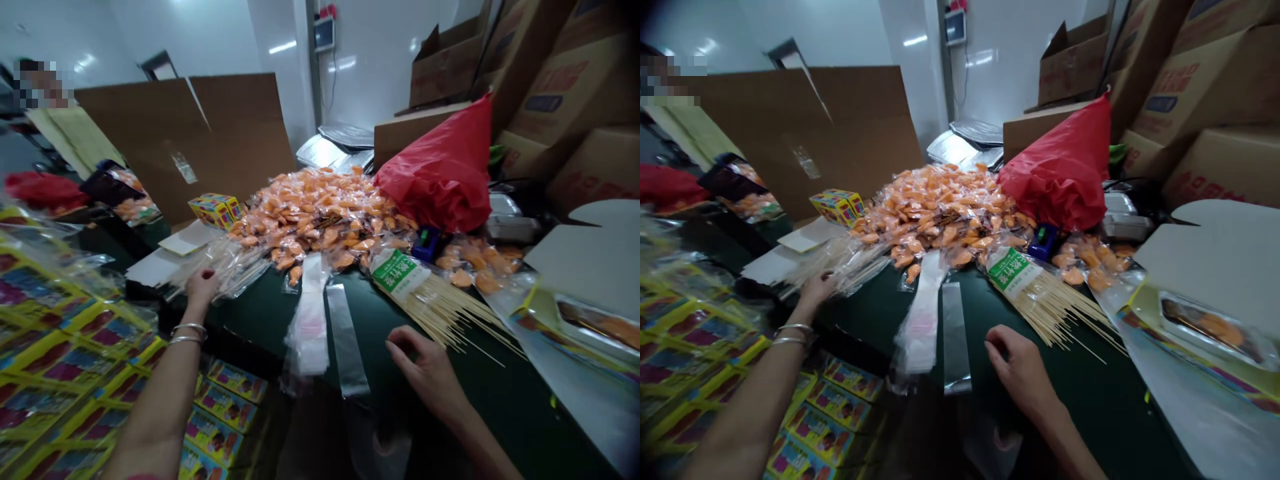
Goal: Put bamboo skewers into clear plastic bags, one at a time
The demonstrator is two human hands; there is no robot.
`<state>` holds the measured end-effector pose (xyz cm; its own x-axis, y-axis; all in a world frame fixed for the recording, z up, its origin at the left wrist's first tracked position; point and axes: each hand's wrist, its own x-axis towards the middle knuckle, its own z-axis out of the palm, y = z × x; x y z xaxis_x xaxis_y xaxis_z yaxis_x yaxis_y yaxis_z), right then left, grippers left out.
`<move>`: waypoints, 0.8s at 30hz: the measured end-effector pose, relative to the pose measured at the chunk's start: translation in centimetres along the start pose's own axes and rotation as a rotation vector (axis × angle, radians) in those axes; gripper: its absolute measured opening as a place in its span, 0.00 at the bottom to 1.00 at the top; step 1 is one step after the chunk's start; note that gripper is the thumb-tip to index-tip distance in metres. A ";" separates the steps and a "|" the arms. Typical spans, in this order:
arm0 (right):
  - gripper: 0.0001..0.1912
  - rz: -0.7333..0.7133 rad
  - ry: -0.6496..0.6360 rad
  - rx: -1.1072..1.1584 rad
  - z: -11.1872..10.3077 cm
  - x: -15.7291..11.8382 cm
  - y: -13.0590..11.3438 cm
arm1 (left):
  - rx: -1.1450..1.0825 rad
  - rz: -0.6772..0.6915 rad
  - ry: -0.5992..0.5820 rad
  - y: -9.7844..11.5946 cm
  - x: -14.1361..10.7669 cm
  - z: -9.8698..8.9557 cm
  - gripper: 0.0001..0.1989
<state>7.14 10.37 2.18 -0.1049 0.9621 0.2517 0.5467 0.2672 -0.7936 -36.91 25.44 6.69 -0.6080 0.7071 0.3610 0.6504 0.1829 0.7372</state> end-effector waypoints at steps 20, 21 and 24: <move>0.04 0.025 -0.207 -0.484 -4.3 -1.6 2.0 | -0.388 0.516 -0.674 5.5 -31.8 -1.9 0.07; 0.05 0.066 -0.155 -0.559 -5.4 -0.6 2.5 | -0.405 0.505 -0.724 5.6 -32.3 -1.5 0.07; 0.09 0.192 0.002 -0.702 -8.4 2.7 4.3 | -0.456 0.491 -0.870 5.4 -33.5 -0.2 0.07</move>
<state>16.19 13.62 4.14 0.0478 0.9883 0.1448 0.9595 -0.0051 -0.2816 -13.13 2.64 -1.33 0.3171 0.9065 0.2788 0.3954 -0.3936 0.8299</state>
